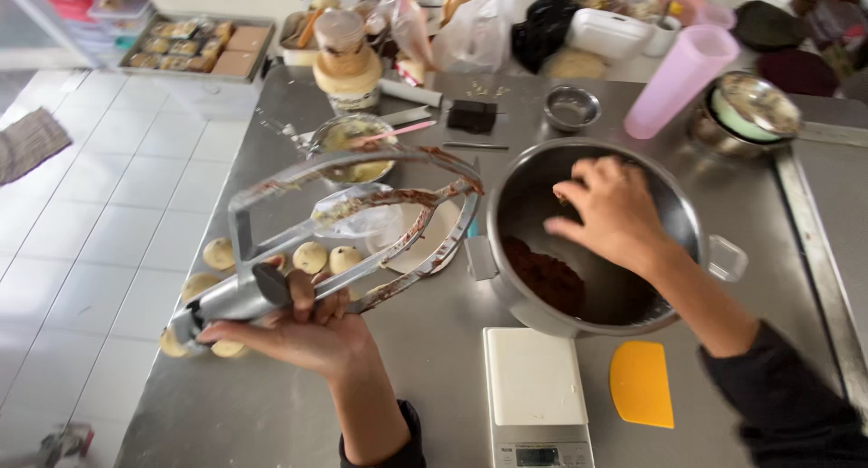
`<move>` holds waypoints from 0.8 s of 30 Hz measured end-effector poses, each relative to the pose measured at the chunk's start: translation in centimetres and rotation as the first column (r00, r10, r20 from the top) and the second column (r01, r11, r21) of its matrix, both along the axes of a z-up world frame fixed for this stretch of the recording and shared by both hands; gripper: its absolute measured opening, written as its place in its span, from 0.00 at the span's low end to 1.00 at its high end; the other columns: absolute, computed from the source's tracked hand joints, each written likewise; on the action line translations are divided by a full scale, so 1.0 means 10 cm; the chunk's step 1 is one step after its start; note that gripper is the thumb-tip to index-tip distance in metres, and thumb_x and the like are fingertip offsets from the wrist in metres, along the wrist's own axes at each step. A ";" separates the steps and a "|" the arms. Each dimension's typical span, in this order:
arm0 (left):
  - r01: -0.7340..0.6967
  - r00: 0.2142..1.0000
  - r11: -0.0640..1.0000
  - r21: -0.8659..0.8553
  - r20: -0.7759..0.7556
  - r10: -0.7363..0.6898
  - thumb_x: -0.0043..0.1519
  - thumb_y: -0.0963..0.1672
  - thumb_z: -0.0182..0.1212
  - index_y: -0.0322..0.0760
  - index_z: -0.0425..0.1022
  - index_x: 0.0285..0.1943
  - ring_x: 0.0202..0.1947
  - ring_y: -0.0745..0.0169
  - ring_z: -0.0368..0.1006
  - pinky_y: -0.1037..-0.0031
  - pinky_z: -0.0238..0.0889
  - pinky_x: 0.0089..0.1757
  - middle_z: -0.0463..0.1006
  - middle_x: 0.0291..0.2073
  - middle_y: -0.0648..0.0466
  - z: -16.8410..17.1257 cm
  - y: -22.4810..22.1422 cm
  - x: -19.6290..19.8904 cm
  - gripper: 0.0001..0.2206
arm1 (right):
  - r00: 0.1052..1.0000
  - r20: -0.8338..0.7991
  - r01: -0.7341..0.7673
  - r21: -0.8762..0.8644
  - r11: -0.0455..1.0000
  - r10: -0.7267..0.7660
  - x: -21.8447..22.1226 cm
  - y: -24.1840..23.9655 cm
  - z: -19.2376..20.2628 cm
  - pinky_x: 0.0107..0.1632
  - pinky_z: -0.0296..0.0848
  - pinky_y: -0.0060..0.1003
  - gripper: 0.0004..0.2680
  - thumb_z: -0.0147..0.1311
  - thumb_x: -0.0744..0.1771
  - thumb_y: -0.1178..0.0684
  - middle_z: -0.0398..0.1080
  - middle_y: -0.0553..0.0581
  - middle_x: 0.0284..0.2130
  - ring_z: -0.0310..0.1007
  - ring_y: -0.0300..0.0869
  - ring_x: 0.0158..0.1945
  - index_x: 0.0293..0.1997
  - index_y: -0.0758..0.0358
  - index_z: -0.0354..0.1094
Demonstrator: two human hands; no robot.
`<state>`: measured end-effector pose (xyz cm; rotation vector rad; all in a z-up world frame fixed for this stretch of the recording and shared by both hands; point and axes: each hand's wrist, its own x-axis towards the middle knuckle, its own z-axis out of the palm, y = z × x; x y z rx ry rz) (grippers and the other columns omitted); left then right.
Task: The person shapes dough balls by hand on a metal table and then uses a scraper to remove chocolate dough from a mixer bowl.
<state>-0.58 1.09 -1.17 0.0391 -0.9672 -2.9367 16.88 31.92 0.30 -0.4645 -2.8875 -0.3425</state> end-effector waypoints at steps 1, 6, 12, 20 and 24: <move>0.051 0.998 0.996 0.078 0.026 -0.053 0.63 0.68 0.36 0.32 0.73 0.45 0.14 0.76 0.40 0.79 0.33 0.17 0.51 0.16 0.65 -0.03 -0.01 -0.02 0.40 | 0.892 0.443 0.085 0.031 0.996 -0.090 -0.11 0.15 -0.24 0.57 0.66 0.51 0.27 0.63 0.61 0.40 0.64 0.58 0.59 0.60 0.50 0.63 0.65 0.58 0.64; 0.371 0.861 0.863 0.343 0.220 -0.458 0.60 0.68 0.41 0.38 0.69 0.41 0.14 0.72 0.43 0.78 0.36 0.17 0.53 0.16 0.64 -0.19 0.10 -0.33 0.34 | 0.670 0.721 0.010 -0.246 0.969 0.176 -0.44 0.35 -1.59 0.63 0.54 0.62 0.37 0.66 0.61 0.42 0.39 0.74 0.72 0.36 0.66 0.74 0.75 0.60 0.44; 0.615 0.619 0.177 0.768 -0.332 -0.711 0.59 0.69 0.50 0.42 0.62 0.36 0.14 0.75 0.41 0.80 0.42 0.21 0.51 0.13 0.66 -0.62 0.26 -0.59 0.33 | 0.849 0.501 -0.075 -0.197 0.977 0.166 -0.53 0.25 -1.92 0.71 0.58 0.54 0.13 0.54 0.65 0.50 0.60 0.63 0.67 0.50 0.61 0.75 0.55 0.54 0.72; 0.778 0.591 0.086 0.623 -0.678 -0.437 0.55 0.68 0.53 0.44 0.60 0.37 0.14 0.76 0.39 0.79 0.35 0.20 0.52 0.13 0.69 -0.75 0.37 -0.60 0.31 | 0.659 0.751 -0.174 0.191 0.966 -0.030 -0.54 0.02 -0.32 0.57 0.75 0.37 0.12 0.56 0.64 0.51 0.73 0.59 0.54 0.73 0.47 0.59 0.51 0.59 0.75; 0.814 0.563 0.118 0.569 -0.723 -0.400 0.58 0.68 0.51 0.43 0.59 0.36 0.14 0.77 0.38 0.77 0.31 0.20 0.52 0.13 0.69 -0.66 0.49 -0.46 0.32 | 0.956 -0.165 -0.276 -0.210 0.938 0.244 -0.10 -0.80 0.70 0.58 0.71 0.46 0.18 0.55 0.66 0.37 0.74 0.57 0.52 0.73 0.51 0.56 0.53 0.61 0.73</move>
